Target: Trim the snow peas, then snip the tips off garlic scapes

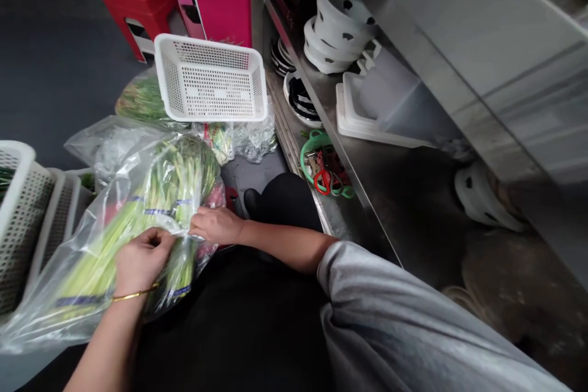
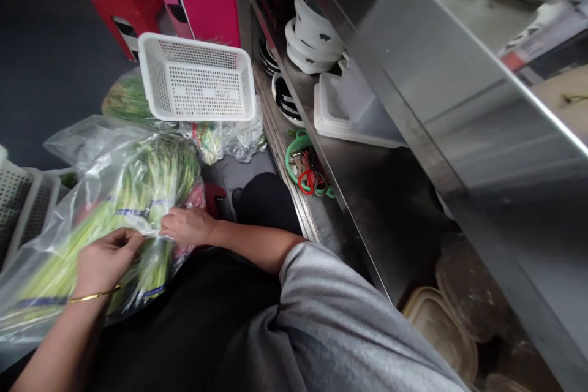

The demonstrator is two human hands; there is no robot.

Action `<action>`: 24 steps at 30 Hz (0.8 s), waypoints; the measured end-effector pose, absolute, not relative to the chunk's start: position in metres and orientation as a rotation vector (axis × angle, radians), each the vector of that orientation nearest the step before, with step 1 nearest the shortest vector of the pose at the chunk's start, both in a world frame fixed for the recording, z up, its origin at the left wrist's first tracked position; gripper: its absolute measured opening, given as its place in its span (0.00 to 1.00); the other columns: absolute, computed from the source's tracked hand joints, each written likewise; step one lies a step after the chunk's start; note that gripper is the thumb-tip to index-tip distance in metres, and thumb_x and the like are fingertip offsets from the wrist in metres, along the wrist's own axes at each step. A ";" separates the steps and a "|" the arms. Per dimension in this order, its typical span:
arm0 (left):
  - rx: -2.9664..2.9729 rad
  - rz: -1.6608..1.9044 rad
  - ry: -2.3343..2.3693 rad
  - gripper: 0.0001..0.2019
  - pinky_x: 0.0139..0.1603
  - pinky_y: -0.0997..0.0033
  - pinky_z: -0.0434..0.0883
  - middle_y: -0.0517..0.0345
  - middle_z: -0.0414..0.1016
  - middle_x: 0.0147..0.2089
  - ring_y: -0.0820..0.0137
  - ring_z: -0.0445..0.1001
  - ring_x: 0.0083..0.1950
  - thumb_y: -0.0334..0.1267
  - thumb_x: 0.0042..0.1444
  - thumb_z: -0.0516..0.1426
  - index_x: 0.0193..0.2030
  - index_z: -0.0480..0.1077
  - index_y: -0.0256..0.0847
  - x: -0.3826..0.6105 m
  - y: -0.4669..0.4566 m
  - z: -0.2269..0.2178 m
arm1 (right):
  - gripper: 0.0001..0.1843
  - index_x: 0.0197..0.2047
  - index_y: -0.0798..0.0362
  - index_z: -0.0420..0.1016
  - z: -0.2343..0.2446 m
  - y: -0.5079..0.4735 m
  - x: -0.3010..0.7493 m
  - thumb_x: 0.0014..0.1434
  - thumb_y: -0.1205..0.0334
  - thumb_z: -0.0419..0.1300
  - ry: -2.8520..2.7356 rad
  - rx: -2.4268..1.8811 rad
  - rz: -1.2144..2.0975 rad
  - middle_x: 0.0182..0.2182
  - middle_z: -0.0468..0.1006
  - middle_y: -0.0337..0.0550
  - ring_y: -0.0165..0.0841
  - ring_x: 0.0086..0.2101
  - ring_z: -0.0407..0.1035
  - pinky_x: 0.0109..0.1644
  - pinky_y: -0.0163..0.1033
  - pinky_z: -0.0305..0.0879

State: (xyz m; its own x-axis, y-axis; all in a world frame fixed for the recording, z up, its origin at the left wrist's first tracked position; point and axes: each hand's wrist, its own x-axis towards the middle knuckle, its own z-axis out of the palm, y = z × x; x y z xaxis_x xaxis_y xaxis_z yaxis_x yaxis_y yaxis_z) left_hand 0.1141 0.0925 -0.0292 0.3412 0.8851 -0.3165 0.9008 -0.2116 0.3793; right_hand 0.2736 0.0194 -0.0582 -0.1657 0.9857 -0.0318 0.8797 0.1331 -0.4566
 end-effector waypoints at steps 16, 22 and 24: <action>1.917 -0.081 1.522 0.08 0.25 0.71 0.62 0.61 0.67 0.19 0.68 0.66 0.22 0.44 0.44 0.53 0.24 0.64 0.41 0.127 0.097 -0.034 | 0.03 0.33 0.53 0.66 -0.058 0.020 0.291 0.57 0.67 0.52 -2.172 -1.526 0.851 0.33 0.72 0.40 0.30 0.32 0.67 0.32 0.33 0.60; 1.218 0.293 1.495 0.04 0.18 0.76 0.59 0.65 0.67 0.17 0.74 0.64 0.18 0.34 0.44 0.55 0.27 0.62 0.39 0.133 0.088 -0.033 | 0.11 0.30 0.51 0.58 -0.053 0.016 0.294 0.54 0.62 0.60 -1.881 -1.187 1.718 0.17 0.62 0.27 0.25 0.20 0.62 0.25 0.29 0.58; 1.198 0.348 1.505 0.04 0.18 0.76 0.59 0.65 0.68 0.18 0.74 0.65 0.19 0.34 0.48 0.54 0.27 0.60 0.39 0.132 0.090 -0.030 | 0.12 0.31 0.51 0.61 -0.044 0.006 0.288 0.55 0.56 0.61 -1.758 -0.990 2.143 0.15 0.61 0.26 0.26 0.18 0.63 0.24 0.30 0.61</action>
State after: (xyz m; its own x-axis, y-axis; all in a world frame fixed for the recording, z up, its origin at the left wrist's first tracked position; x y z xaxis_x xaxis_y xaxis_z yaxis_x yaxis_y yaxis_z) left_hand 0.1320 0.0895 -0.0298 0.1417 0.8135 -0.5640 0.4837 0.4402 0.7565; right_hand 0.2880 0.0063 -0.0442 -0.7561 0.5417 -0.3673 0.2543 -0.2740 -0.9275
